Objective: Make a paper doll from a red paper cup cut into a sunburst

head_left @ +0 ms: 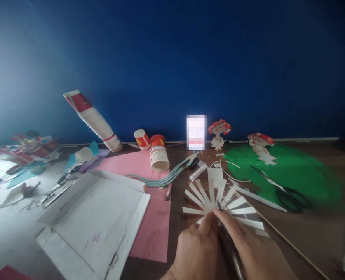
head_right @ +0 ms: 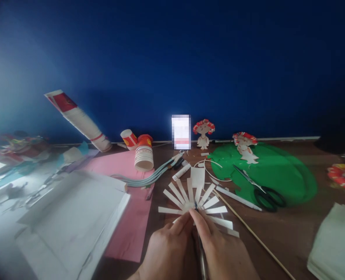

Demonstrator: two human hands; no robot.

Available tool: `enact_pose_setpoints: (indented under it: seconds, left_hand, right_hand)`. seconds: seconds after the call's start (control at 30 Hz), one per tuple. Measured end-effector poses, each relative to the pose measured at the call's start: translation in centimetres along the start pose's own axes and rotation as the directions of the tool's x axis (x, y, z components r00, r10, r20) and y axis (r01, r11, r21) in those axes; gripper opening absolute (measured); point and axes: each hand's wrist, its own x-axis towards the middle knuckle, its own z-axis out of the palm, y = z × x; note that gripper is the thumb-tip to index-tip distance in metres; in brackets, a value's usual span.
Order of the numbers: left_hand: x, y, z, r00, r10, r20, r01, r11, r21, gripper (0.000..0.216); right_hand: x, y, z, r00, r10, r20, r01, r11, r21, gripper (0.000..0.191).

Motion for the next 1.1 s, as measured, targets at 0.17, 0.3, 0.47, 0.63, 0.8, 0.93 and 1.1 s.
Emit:
enact_pose_setpoints:
  seconds: [0.17, 0.3, 0.47, 0.63, 0.8, 0.93, 1.1]
  left_hand:
    - [0.1, -0.1, 0.1, 1.0, 0.004, 0.005, -0.003, 0.999, -0.046, 0.059]
    - [0.1, 0.1, 0.2, 1.0, 0.003, -0.003, -0.003, 0.999, -0.053, 0.059]
    - [0.1, 0.3, -0.1, 0.999, -0.017, 0.027, 0.019, 0.998, -0.053, 0.062]
    - [-0.2, 0.3, 0.6, 0.995, 0.003, -0.098, -0.01, 0.997, -0.071, 0.052]
    - [-0.4, 0.0, 1.8, 0.968, -0.016, -0.25, 0.005, 0.999, -0.044, 0.037]
    - [-0.2, -0.1, 1.8, 0.983, -0.014, -0.185, 0.014, 1.0, 0.001, 0.036]
    - [-0.1, 0.0, 1.2, 0.991, -0.02, -0.13, 0.022, 1.0, 0.009, 0.034]
  right_hand:
    - [0.5, -0.1, -0.2, 1.0, 0.003, -0.016, -0.003, 1.0, -0.008, 0.065]
    - [0.6, -0.1, -0.2, 1.0, -0.005, -0.018, 0.004, 1.0, -0.013, 0.065]
    - [0.5, -0.1, -0.1, 0.999, 0.026, 0.029, -0.026, 1.0, -0.008, 0.066]
    - [0.3, -0.2, 0.0, 0.998, 0.046, 0.04, -0.045, 0.999, -0.025, 0.069]
    - [0.2, -0.1, 0.1, 1.0, 0.023, 0.005, -0.024, 1.0, 0.018, 0.068]
    - [0.0, -0.1, -0.3, 0.999, 0.019, -0.044, -0.016, 0.998, 0.068, 0.066]
    - [0.2, -0.1, -1.1, 0.998, 0.031, -0.046, -0.019, 0.97, 0.244, 0.047]
